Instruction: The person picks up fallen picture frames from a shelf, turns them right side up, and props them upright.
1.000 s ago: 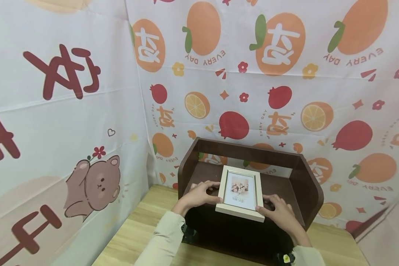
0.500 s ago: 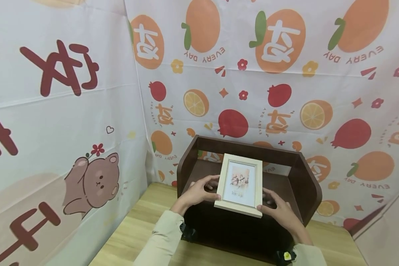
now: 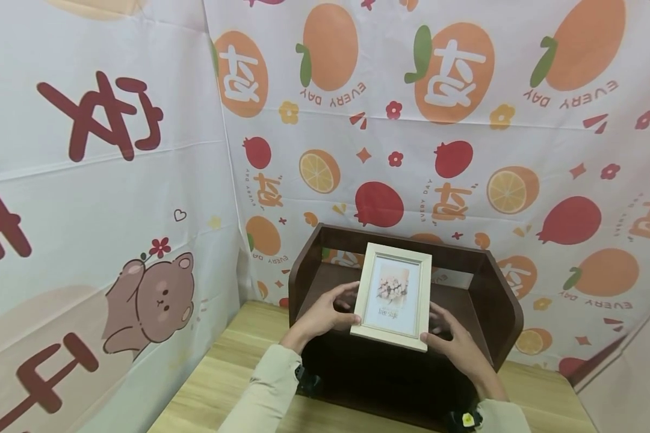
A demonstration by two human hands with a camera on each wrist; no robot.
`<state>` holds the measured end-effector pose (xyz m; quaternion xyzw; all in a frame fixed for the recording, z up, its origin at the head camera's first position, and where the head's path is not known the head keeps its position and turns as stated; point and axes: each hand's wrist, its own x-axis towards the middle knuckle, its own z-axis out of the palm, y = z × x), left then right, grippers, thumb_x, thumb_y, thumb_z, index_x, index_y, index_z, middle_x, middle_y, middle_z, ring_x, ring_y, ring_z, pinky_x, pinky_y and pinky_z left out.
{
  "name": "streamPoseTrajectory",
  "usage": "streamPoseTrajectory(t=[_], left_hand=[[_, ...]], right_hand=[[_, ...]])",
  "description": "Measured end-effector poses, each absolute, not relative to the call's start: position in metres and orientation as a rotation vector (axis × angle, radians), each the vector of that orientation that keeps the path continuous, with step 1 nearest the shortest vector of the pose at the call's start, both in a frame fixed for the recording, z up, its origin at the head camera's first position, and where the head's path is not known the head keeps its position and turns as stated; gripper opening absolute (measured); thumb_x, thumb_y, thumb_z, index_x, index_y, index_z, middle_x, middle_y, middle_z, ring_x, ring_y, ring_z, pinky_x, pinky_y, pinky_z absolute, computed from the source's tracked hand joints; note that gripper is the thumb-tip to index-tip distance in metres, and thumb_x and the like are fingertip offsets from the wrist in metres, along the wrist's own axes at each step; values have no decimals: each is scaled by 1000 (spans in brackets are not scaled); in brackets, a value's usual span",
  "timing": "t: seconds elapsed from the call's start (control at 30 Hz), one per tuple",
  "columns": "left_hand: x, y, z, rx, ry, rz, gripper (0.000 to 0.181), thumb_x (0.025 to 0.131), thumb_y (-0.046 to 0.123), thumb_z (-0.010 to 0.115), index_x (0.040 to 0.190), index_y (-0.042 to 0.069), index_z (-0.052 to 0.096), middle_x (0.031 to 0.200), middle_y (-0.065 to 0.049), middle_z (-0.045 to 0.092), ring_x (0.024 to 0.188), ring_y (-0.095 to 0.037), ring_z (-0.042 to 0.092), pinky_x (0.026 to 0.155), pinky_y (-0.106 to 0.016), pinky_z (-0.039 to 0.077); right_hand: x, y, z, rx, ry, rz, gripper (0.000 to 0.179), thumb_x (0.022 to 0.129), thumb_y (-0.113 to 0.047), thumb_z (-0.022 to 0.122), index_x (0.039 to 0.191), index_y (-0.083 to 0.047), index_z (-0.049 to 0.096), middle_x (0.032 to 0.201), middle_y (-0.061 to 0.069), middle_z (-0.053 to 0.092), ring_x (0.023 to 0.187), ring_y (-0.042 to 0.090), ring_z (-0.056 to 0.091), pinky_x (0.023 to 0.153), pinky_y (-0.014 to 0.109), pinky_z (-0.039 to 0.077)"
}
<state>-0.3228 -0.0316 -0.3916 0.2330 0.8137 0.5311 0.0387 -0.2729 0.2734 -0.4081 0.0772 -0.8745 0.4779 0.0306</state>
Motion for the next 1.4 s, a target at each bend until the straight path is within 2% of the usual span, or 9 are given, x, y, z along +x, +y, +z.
streamPoseTrajectory(t=[0.2, 0.37, 0.57, 0.77, 0.9, 1.1, 1.23, 1.33, 1.4], left_hand=[[-330, -26, -395, 731, 2471, 1691, 74, 81, 17, 79, 146, 21, 43, 134, -11, 55, 103, -24, 55, 84, -37, 47], [-333, -18, -396, 776, 2473, 1733, 74, 82, 15, 78, 146, 20, 42, 136, -11, 52, 105, -26, 55, 89, -43, 46], [-335, -14, -399, 812, 2468, 1741, 73, 84, 19, 75, 147, 25, 40, 142, -8, 47, 111, -27, 54, 90, -43, 47], [-336, -13, -402, 809, 2500, 1739, 74, 84, 20, 76, 147, 31, 38, 144, -5, 45, 113, -25, 53, 90, -46, 46], [-334, -11, -403, 857, 2493, 1750, 79, 83, 17, 75, 149, 32, 34, 151, -7, 38, 126, -31, 47, 97, -52, 44], [-330, -8, -406, 896, 2551, 1781, 80, 82, 14, 76, 149, 32, 35, 149, -9, 42, 142, -36, 31, 114, -60, 22], [-328, -10, -408, 910, 2597, 1798, 77, 80, 17, 77, 146, 31, 39, 136, -11, 53, 131, -36, 44, 108, -60, 31], [-329, -12, -410, 924, 2560, 1811, 75, 81, 19, 77, 145, 30, 40, 127, -10, 56, 113, -29, 54, 95, -50, 44], [-330, -13, -410, 913, 2520, 1823, 73, 82, 18, 76, 145, 29, 40, 124, -8, 57, 105, -25, 56, 90, -42, 46]], right_hand=[[-274, 274, -408, 252, -2646, 1492, 75, 89, -28, 68, 152, -18, 29, 144, 17, 44, 126, 36, 44, 99, 57, 39], [-277, 276, -408, 249, -2614, 1443, 76, 90, -27, 68, 153, -16, 27, 144, 19, 43, 124, 37, 46, 98, 61, 38], [-278, 276, -409, 222, -2593, 1431, 78, 90, -28, 68, 154, -18, 25, 152, 18, 32, 139, 43, 24, 104, 73, 20], [-281, 274, -413, 229, -2569, 1354, 76, 91, -26, 67, 154, -16, 24, 152, 20, 29, 135, 42, 25, 101, 73, 25], [-280, 272, -414, 216, -2547, 1322, 75, 92, -25, 66, 154, -15, 24, 148, 24, 29, 129, 39, 28, 98, 71, 28], [-277, 271, -418, 213, -2510, 1260, 73, 92, -26, 66, 153, -15, 26, 143, 24, 33, 126, 38, 32, 97, 68, 30], [-277, 269, -421, 233, -2462, 1235, 72, 90, -20, 69, 149, -8, 29, 139, 23, 39, 123, 37, 35, 96, 64, 32], [-277, 268, -422, 234, -2438, 1233, 71, 88, -16, 70, 146, -5, 31, 135, 23, 42, 120, 36, 36, 95, 60, 33], [-277, 268, -422, 237, -2420, 1249, 70, 88, -14, 71, 145, -3, 32, 132, 24, 44, 118, 35, 37, 95, 60, 33]])
